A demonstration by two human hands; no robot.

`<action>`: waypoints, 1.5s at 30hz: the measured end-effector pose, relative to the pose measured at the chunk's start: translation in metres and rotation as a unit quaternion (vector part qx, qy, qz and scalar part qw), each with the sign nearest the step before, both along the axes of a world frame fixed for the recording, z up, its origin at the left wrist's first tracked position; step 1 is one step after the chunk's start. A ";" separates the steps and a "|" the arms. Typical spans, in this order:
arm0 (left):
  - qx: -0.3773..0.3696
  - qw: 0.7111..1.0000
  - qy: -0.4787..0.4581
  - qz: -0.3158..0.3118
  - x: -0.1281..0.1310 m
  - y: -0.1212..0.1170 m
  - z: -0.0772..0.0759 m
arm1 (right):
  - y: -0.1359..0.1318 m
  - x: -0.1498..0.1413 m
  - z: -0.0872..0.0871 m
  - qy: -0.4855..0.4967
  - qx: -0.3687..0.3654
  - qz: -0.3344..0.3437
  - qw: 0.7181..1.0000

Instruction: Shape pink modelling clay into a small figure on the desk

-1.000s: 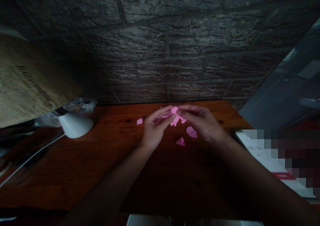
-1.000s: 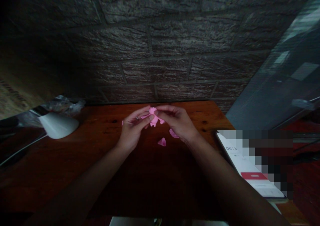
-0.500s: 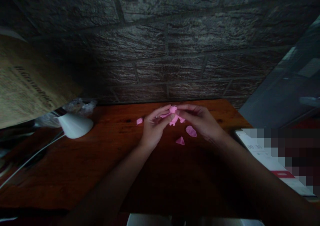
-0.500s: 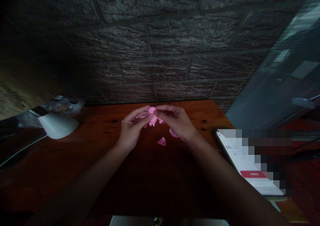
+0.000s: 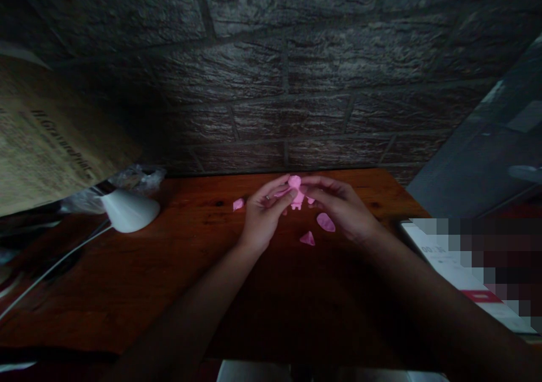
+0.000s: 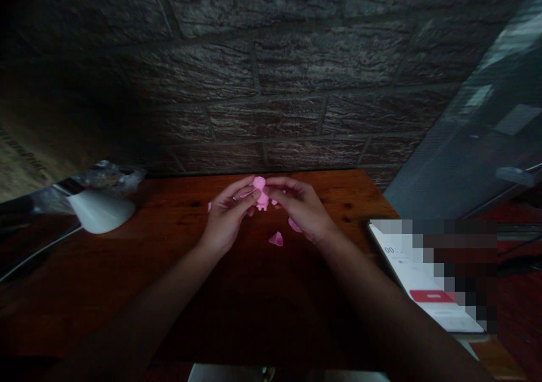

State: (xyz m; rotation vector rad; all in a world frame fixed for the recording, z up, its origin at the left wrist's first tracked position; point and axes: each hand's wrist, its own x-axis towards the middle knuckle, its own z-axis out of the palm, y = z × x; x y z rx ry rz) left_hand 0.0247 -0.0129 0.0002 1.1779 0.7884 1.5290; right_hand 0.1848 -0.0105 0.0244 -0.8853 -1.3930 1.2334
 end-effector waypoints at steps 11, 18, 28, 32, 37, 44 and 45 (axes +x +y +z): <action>-0.006 1.000 -0.010 -0.010 -0.001 0.001 0.001 | -0.001 -0.003 -0.001 0.020 -0.017 -0.012 1.000; -0.018 0.999 -0.022 -0.018 -0.001 0.001 0.000 | 0.000 -0.004 -0.003 0.027 -0.018 -0.018 0.999; -0.028 0.999 -0.027 -0.032 -0.003 0.001 0.001 | 0.000 -0.004 -0.004 0.021 -0.013 -0.022 0.999; -0.035 0.998 -0.030 -0.037 -0.002 0.001 0.001 | 0.001 -0.005 -0.006 0.030 -0.010 -0.019 0.999; -0.040 0.998 -0.029 -0.045 -0.002 0.003 -0.001 | 0.002 -0.005 -0.006 0.023 -0.008 -0.024 0.999; -0.046 0.997 -0.037 -0.057 -0.003 0.003 0.000 | 0.002 -0.004 -0.006 0.025 -0.024 -0.032 0.999; -0.048 0.996 -0.040 -0.059 -0.003 0.003 0.000 | 0.002 -0.004 -0.006 0.025 -0.023 -0.033 0.999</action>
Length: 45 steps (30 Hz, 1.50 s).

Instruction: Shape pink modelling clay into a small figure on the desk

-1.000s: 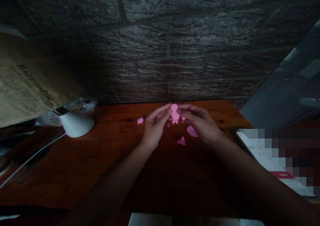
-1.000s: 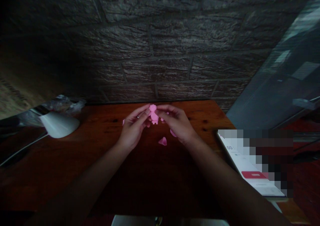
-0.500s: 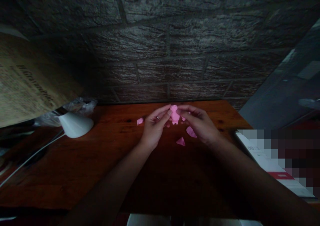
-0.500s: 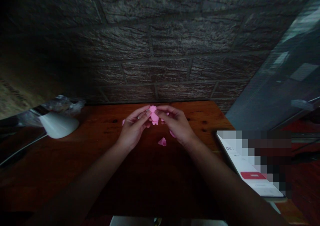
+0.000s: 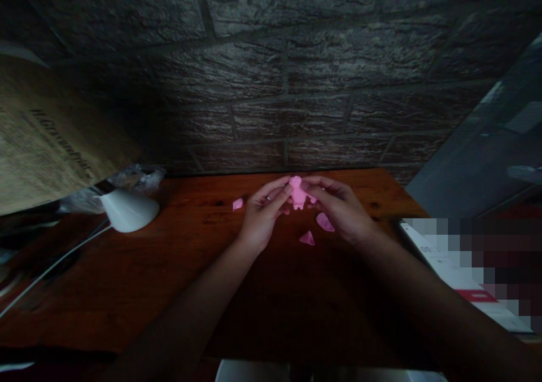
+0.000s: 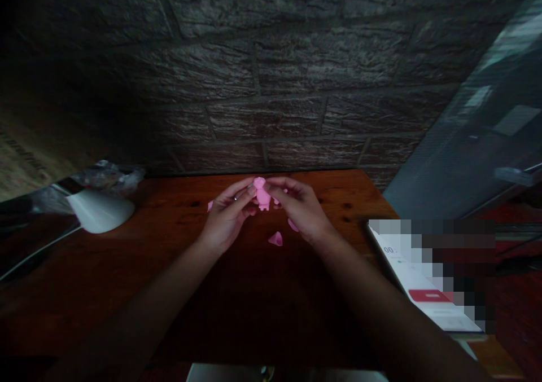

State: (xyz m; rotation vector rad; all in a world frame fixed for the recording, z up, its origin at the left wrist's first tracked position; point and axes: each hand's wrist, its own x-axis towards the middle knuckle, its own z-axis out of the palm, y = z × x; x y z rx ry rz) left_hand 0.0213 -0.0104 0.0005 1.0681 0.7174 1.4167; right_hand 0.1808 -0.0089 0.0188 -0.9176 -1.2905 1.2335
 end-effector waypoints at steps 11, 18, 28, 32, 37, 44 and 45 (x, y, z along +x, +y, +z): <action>0.002 1.000 -0.003 0.000 -0.001 0.002 -0.003 | -0.001 -0.001 0.002 0.008 0.008 0.012 1.000; -0.010 1.000 -0.023 -0.014 -0.001 0.001 0.000 | -0.002 -0.001 0.000 0.015 0.006 0.014 1.000; -0.007 0.999 -0.044 -0.027 -0.002 0.001 0.003 | -0.001 -0.002 0.002 0.043 -0.025 0.013 0.999; -0.019 0.998 -0.047 -0.029 -0.001 0.001 0.002 | -0.002 -0.002 0.001 0.053 -0.021 0.018 0.998; -0.020 0.999 -0.037 -0.019 -0.001 0.001 -0.001 | -0.001 -0.003 -0.002 0.054 -0.010 0.013 0.998; -0.026 0.998 -0.055 -0.013 0.000 0.001 0.001 | -0.002 -0.006 -0.003 0.064 -0.026 0.006 0.998; -0.026 0.998 -0.059 -0.015 0.000 0.001 0.001 | -0.002 -0.006 -0.002 0.063 -0.025 0.007 0.998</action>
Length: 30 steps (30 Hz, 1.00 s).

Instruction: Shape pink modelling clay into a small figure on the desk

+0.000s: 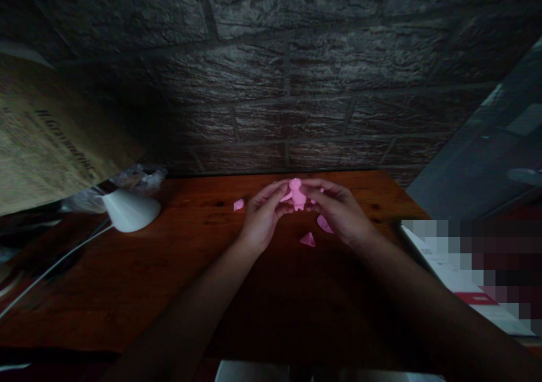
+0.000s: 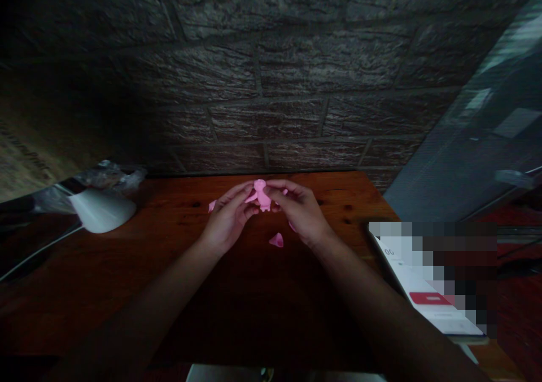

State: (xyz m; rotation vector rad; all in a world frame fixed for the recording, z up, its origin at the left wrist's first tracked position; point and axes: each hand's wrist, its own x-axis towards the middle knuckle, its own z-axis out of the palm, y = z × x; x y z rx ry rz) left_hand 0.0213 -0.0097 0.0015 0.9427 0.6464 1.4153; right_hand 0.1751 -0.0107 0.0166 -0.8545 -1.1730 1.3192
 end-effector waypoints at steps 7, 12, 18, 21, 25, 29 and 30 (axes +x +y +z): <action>0.001 1.000 0.013 -0.008 -0.001 0.000 0.000 | -0.001 0.000 0.002 0.002 0.002 0.008 1.000; 0.000 1.000 0.020 0.001 0.000 0.000 -0.002 | -0.001 0.001 0.003 -0.001 0.011 0.005 1.000; 0.005 1.000 0.015 -0.002 0.001 -0.001 0.000 | 0.000 0.000 0.001 -0.006 0.009 -0.003 1.000; 0.010 1.000 0.014 -0.009 0.000 0.000 0.000 | 0.000 0.001 0.000 -0.007 0.007 0.002 1.000; -0.002 1.000 0.020 -0.008 -0.001 0.001 -0.002 | -0.001 0.000 0.002 -0.007 0.010 0.010 1.000; -0.017 1.000 0.014 -0.008 -0.001 0.001 -0.003 | -0.002 -0.001 0.003 -0.002 0.007 0.006 1.000; -0.020 1.000 0.012 -0.010 -0.001 0.001 -0.003 | -0.002 -0.001 0.003 -0.002 0.005 0.005 1.000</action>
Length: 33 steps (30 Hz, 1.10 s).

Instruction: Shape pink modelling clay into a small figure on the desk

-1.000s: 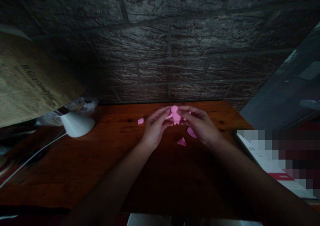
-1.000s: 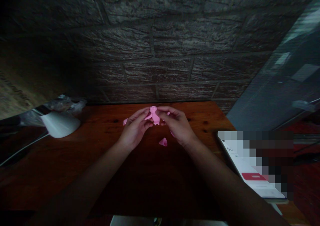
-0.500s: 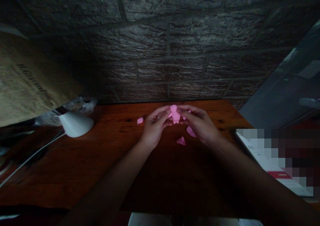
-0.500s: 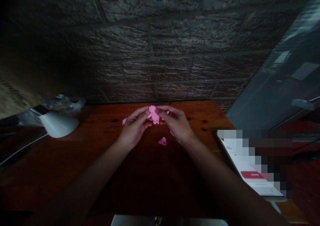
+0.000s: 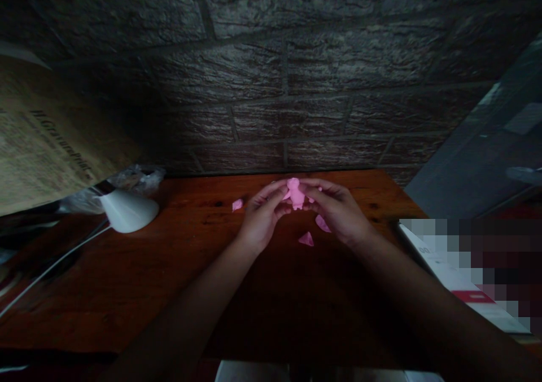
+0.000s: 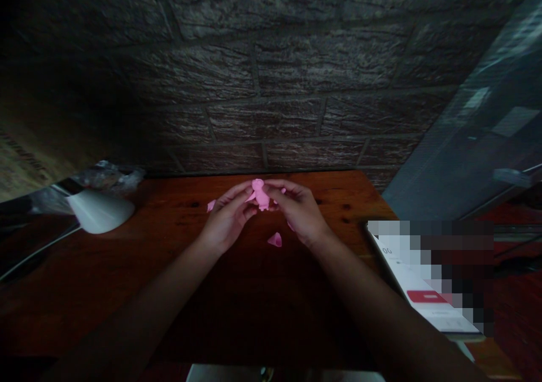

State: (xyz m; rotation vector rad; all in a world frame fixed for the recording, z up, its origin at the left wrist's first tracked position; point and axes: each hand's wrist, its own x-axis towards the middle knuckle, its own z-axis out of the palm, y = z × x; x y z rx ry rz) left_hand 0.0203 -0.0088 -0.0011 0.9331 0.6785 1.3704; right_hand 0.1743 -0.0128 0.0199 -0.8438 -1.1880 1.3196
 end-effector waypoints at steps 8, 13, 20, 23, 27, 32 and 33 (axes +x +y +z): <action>-0.004 1.000 -0.013 -0.026 0.000 0.001 0.003 | 0.000 0.000 0.001 0.021 -0.006 0.014 1.000; -0.005 1.000 0.000 -0.021 -0.002 0.002 0.002 | 0.000 0.001 0.000 0.021 0.002 0.021 1.000; -0.004 1.000 0.014 -0.025 -0.004 0.001 0.004 | 0.002 0.001 -0.002 0.012 0.002 0.016 1.000; 0.010 1.000 0.022 -0.014 -0.004 -0.001 0.006 | 0.002 0.002 -0.002 0.004 -0.005 0.012 1.000; 0.059 0.995 0.086 0.011 -0.005 -0.002 0.009 | 0.004 0.004 -0.003 0.007 -0.009 0.004 1.000; 0.112 0.983 0.143 0.019 -0.005 -0.002 0.007 | 0.004 0.002 -0.003 0.025 -0.021 -0.012 0.999; 0.113 0.983 0.141 0.023 -0.005 -0.001 0.006 | 0.004 0.002 -0.003 0.025 -0.024 -0.014 0.999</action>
